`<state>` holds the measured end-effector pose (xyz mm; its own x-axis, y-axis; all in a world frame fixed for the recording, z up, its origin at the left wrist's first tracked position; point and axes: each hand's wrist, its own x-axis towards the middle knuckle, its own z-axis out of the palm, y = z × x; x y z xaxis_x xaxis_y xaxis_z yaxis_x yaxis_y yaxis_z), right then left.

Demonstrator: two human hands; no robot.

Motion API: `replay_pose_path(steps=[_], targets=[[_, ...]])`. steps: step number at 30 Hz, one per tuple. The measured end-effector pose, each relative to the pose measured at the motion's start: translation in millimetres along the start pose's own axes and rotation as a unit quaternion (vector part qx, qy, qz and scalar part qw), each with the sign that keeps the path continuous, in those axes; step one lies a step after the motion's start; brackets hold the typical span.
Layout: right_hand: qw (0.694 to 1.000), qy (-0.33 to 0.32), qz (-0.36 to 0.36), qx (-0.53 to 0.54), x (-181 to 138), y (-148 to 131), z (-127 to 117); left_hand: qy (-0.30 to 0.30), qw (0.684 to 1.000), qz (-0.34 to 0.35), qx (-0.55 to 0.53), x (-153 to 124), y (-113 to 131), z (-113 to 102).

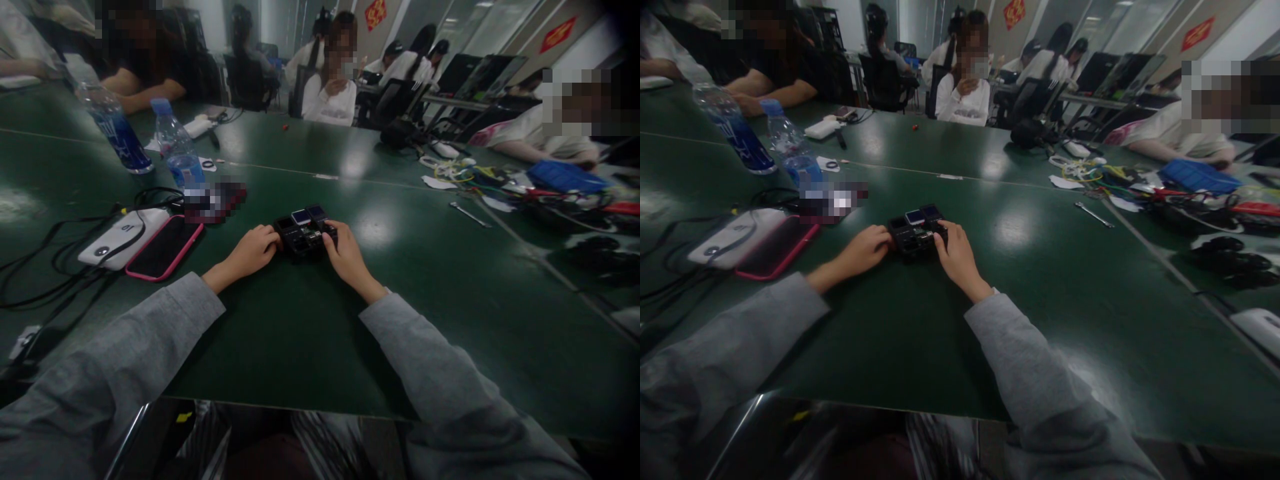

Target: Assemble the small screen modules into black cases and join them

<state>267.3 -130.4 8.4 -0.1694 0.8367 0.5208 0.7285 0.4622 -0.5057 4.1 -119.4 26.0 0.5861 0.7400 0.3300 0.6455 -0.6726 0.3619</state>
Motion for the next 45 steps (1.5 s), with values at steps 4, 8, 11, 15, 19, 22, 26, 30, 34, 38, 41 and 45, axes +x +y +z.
replay_pose_path(steps=[4, 8, 11, 15, 19, 22, 26, 30, 34, 38, 41, 45], targets=[[1.0, 0.0, -0.002, 0.002, 0.3, 0.4, 0.3, -0.001, 1.0, -0.001, -0.005, 0.0, -0.2, -0.3], [1.0, 0.0, -0.003, -0.001, 0.3, 0.4, 0.7, 0.0, 1.0, 0.002, -0.002, -0.1, -0.3, -0.3], [1.0, 0.0, -0.001, -0.001, 0.3, 0.2, 0.9, 0.001, 1.0, 0.004, 0.001, -0.1, -0.3, 0.2], [1.0, 0.004, -0.007, 0.002, 0.6, -0.9, 0.5, 0.002, 1.0, 0.0, 0.006, 0.4, -0.7, 1.1], [1.0, 0.0, -0.004, 0.003, 0.2, -1.4, 0.2, -0.002, 1.0, -0.001, 0.0, 0.5, -0.8, 0.8], [1.0, 0.002, -0.006, 0.001, -0.2, -0.2, 1.0, -0.004, 1.0, -0.004, -0.001, 0.4, -1.4, 1.3], [1.0, 0.005, -0.01, -0.003, 0.0, 1.6, 2.1, 0.0, 1.0, 0.0, 0.005, 0.4, -2.4, 2.9], [1.0, 0.002, -0.005, -0.004, 0.1, 2.3, 2.6, -0.002, 1.0, 0.0, 0.003, 0.3, -2.2, 3.1], [1.0, 0.004, -0.007, -0.002, 0.0, 2.3, 2.7, 0.001, 1.0, -0.003, -0.002, -0.1, -2.0, 2.8], [1.0, 0.001, -0.003, -0.006, 0.3, 2.0, 2.2, 0.004, 1.0, -0.002, -0.002, -0.3, -2.2, 2.8], [1.0, 0.001, -0.005, -0.005, 0.3, 2.0, 2.0, 0.003, 1.0, 0.001, -0.001, -0.1, -1.5, 2.1], [1.0, 0.007, -0.014, -0.004, 0.2, 2.2, 2.1, -0.001, 1.0, 0.002, 0.01, 0.3, 0.4, 0.6]])
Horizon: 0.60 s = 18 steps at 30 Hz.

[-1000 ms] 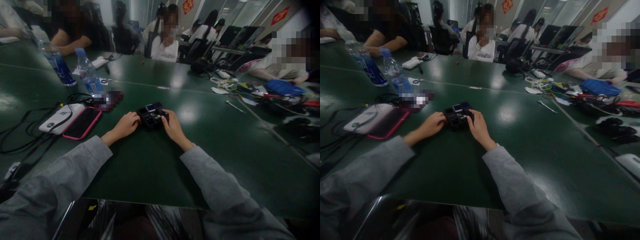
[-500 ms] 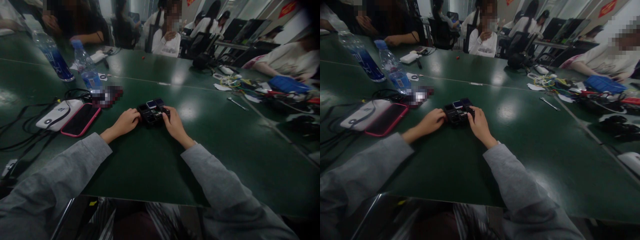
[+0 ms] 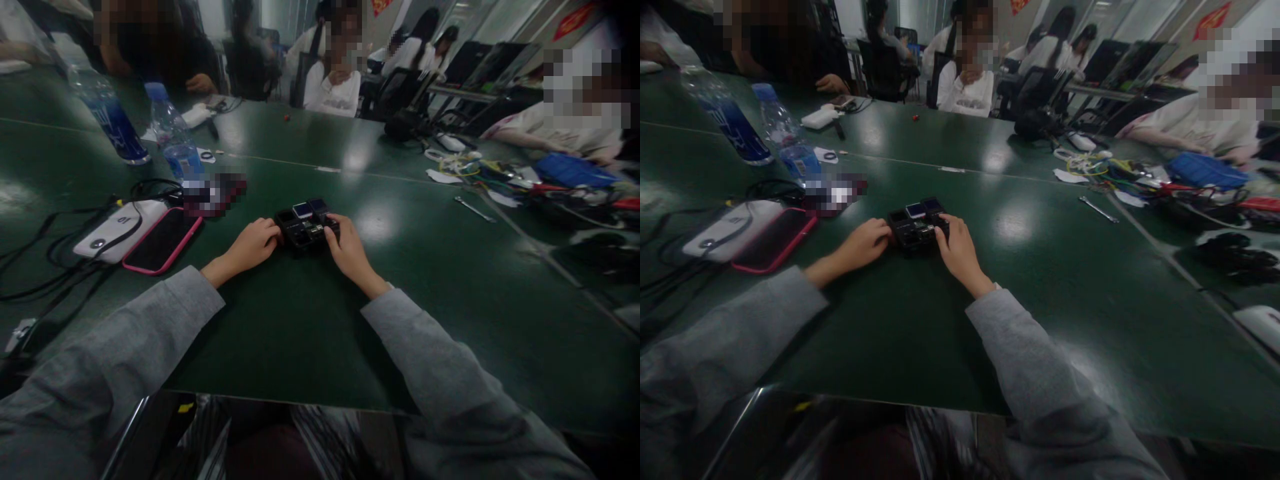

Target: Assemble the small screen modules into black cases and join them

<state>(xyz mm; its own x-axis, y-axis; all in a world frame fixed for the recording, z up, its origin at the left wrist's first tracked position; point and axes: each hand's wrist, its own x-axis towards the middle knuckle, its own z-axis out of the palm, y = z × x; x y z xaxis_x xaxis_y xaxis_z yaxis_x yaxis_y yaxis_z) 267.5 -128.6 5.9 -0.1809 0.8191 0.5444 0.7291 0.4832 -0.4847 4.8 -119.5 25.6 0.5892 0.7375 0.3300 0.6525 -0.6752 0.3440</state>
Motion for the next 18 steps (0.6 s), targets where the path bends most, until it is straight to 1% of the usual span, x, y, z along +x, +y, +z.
replay_pose_path(steps=[18], targets=[[1.0, -0.001, 0.001, 0.001, -0.3, 0.3, 0.2, 0.007, 1.0, 0.0, -0.005, -0.6, -3.5, 3.0]])
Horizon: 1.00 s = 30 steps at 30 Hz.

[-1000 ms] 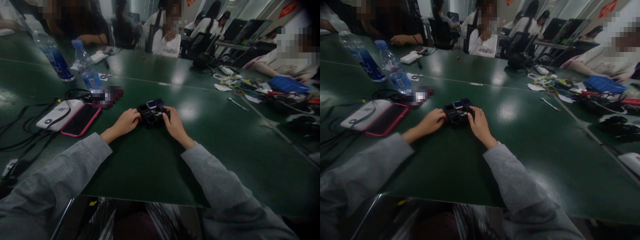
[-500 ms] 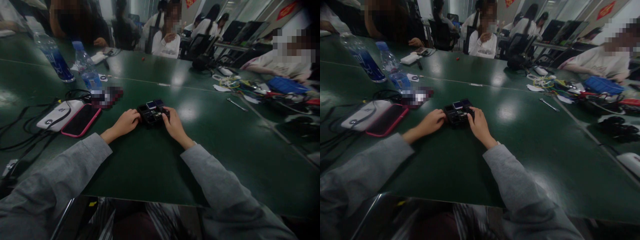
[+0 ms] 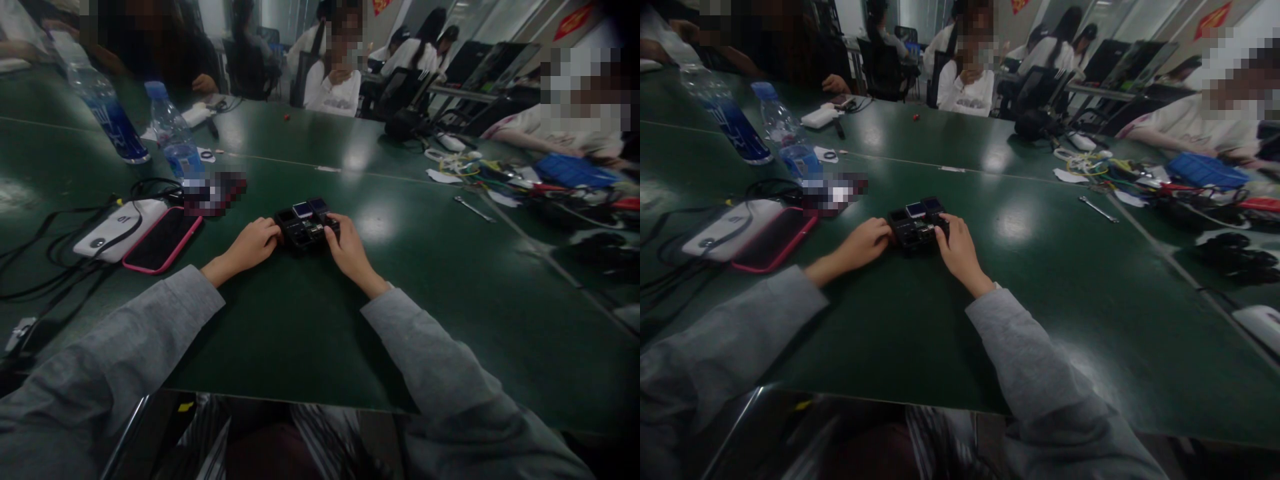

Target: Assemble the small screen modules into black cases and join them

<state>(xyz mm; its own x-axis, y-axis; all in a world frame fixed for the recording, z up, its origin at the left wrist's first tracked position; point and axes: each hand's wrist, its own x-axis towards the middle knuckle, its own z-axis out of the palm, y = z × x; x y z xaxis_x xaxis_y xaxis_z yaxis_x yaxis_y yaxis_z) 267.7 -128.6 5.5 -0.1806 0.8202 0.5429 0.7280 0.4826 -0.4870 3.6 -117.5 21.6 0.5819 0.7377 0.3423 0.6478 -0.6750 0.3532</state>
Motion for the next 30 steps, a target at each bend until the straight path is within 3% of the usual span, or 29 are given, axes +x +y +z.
replay_pose_path(steps=[30], targets=[[1.0, -0.003, 0.0, -0.002, 0.3, -2.0, -0.6, 0.001, 1.0, 0.008, 0.01, 0.5, -0.3, 0.3]])
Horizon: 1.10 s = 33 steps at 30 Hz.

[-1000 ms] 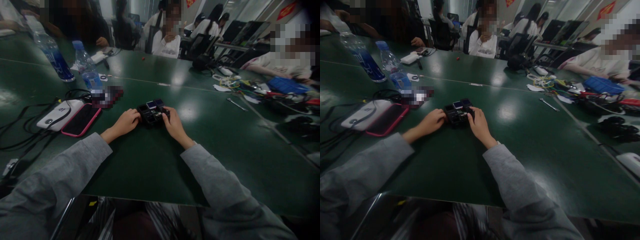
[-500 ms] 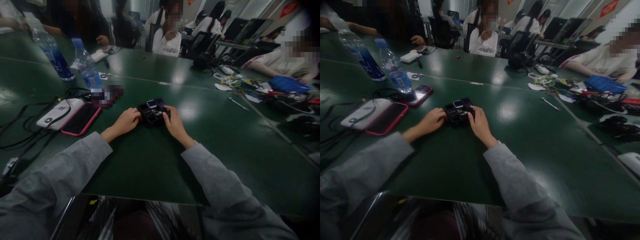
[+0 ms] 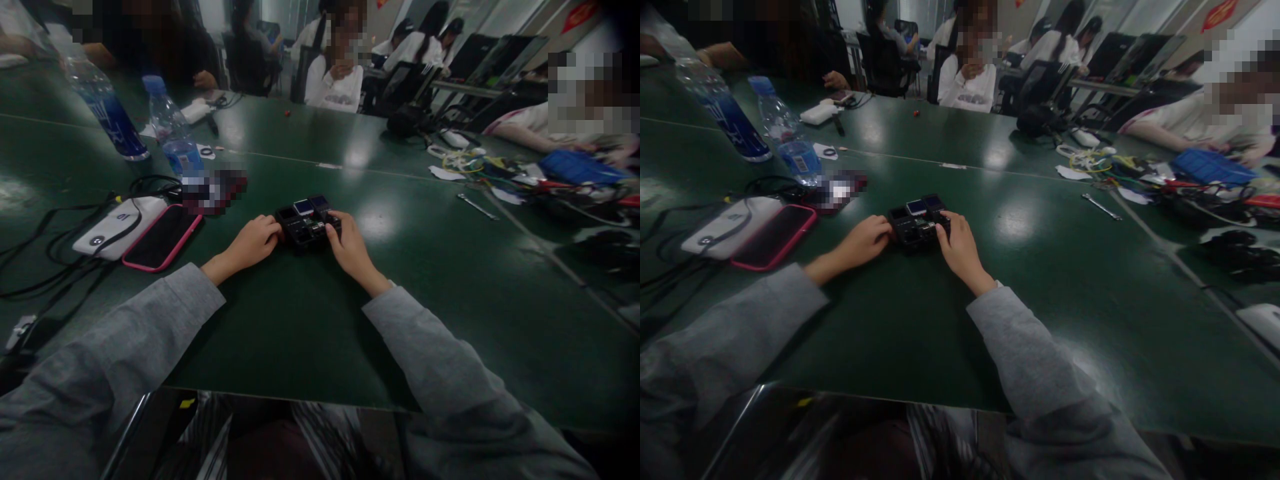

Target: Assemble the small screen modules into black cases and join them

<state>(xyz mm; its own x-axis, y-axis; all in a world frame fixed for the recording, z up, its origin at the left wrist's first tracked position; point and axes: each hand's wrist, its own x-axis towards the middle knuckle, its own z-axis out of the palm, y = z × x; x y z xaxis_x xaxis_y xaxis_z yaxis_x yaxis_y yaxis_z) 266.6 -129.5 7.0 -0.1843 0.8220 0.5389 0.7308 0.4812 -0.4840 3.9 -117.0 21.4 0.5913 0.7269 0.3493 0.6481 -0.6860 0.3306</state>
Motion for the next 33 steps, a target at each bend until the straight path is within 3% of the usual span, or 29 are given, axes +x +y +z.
replay_pose_path(steps=[33], targets=[[1.0, -0.003, 0.004, 0.0, -0.2, 0.1, 0.3, 0.0, 1.0, -0.007, -0.009, -0.6, -3.0, 2.3]])
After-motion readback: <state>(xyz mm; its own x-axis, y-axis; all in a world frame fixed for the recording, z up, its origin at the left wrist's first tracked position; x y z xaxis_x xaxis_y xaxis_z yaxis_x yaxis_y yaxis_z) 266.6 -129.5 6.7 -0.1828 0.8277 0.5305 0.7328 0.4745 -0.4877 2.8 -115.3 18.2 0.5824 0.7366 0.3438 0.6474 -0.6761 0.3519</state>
